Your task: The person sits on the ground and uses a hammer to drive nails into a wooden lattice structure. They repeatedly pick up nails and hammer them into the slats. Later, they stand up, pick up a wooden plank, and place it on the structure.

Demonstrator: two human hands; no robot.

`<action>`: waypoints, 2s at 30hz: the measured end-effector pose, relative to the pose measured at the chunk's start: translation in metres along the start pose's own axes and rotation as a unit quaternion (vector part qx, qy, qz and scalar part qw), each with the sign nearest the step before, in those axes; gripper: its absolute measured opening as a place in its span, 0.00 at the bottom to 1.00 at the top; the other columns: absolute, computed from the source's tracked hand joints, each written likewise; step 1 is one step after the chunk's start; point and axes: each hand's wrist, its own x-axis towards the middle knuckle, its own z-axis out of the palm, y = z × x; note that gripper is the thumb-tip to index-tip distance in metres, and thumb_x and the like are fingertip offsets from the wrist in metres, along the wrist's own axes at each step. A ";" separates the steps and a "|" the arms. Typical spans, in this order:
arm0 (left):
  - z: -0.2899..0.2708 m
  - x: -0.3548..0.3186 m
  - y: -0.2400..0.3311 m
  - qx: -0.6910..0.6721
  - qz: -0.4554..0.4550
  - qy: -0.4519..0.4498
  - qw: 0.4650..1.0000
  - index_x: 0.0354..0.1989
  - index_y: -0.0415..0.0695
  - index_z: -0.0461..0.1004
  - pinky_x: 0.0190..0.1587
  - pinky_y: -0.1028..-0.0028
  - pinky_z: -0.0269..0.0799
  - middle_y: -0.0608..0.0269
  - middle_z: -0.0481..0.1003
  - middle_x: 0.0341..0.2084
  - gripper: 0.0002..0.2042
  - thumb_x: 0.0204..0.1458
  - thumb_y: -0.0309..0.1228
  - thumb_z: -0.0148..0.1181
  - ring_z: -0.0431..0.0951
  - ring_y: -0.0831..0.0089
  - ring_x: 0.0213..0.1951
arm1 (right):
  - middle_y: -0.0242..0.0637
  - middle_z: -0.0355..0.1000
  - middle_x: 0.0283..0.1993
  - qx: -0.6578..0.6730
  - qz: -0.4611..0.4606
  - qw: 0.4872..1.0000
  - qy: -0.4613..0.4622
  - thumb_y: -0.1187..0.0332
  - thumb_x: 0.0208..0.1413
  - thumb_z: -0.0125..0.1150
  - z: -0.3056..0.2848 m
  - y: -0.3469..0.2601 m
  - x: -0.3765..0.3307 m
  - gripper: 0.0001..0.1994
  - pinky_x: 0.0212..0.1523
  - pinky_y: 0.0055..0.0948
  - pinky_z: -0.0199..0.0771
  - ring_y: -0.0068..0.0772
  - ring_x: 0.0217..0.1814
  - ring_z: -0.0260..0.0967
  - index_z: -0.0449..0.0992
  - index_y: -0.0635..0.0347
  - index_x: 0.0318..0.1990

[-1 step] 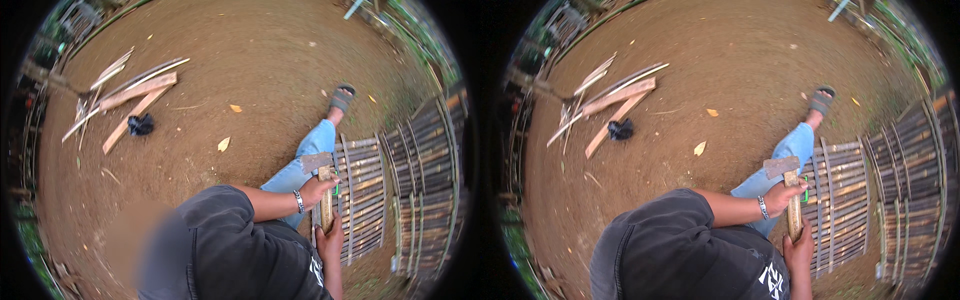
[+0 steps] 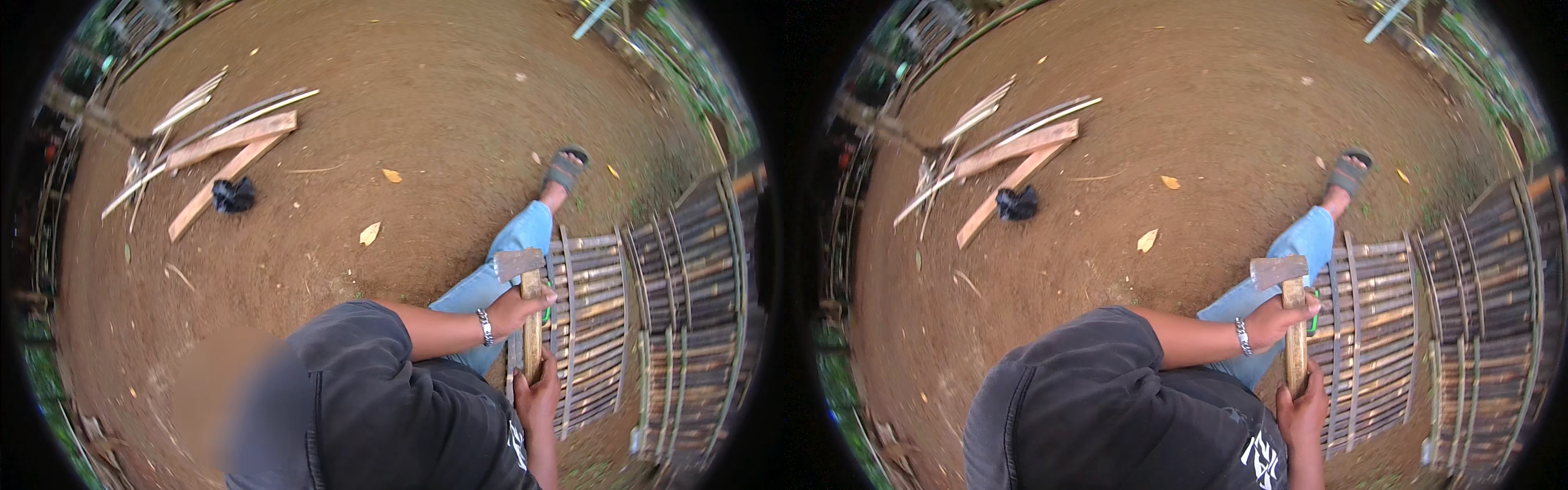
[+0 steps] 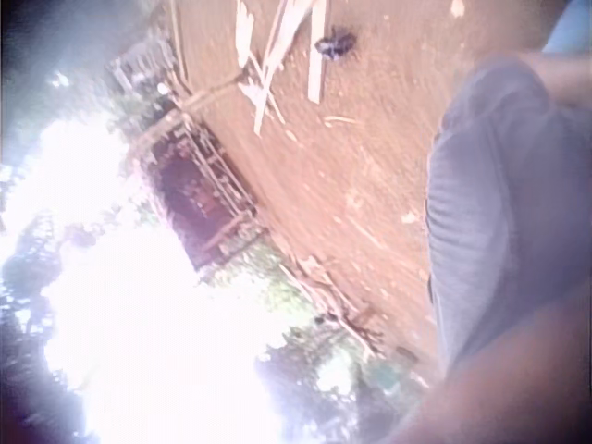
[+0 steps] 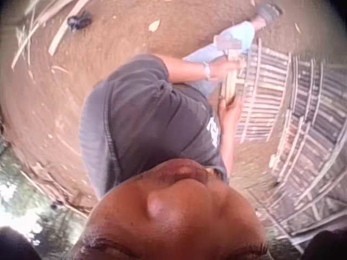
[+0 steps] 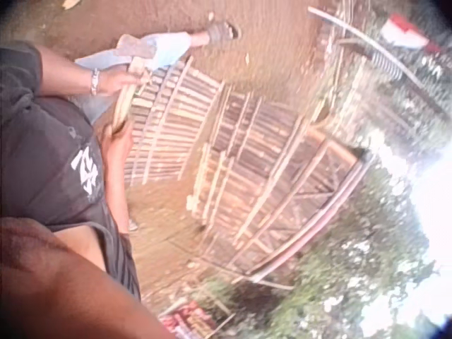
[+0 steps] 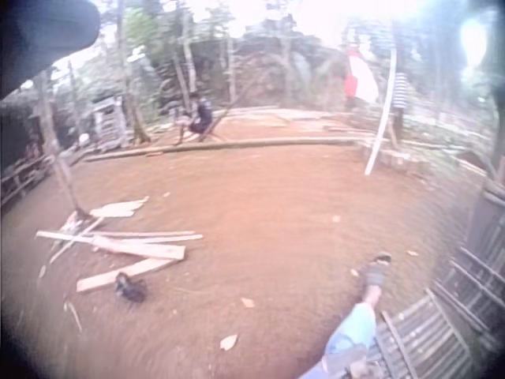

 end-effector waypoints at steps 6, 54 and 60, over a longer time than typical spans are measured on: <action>-0.122 -0.034 0.049 0.069 -0.034 0.132 0.988 0.57 0.47 0.73 0.37 0.70 0.83 0.59 0.72 0.49 0.26 0.49 0.35 0.73 0.79 0.67 0.43 | 0.31 0.67 0.38 0.337 -0.063 0.939 0.010 0.81 0.53 0.60 0.017 -0.024 0.026 0.27 0.29 0.18 0.67 0.19 0.30 0.65 0.62 0.63 0.61; 0.166 -0.077 -0.029 0.306 -0.065 -0.865 0.393 0.35 0.38 0.76 0.42 0.60 0.71 0.48 0.78 0.31 0.14 0.62 0.37 0.50 0.78 0.53 0.35 | 0.29 0.67 0.26 0.508 0.247 0.756 0.332 0.77 0.55 0.61 0.042 0.142 -0.169 0.23 0.19 0.22 0.64 0.19 0.19 0.63 0.64 0.65 0.59; 0.175 -0.034 -0.009 0.272 -0.153 -0.905 0.290 0.36 0.38 0.76 0.38 0.65 0.69 0.52 0.78 0.29 0.15 0.63 0.38 0.51 0.74 0.57 0.30 | 0.26 0.64 0.23 0.505 0.239 0.761 0.330 0.76 0.55 0.62 0.044 0.140 -0.183 0.24 0.16 0.21 0.59 0.17 0.16 0.58 0.64 0.65 0.59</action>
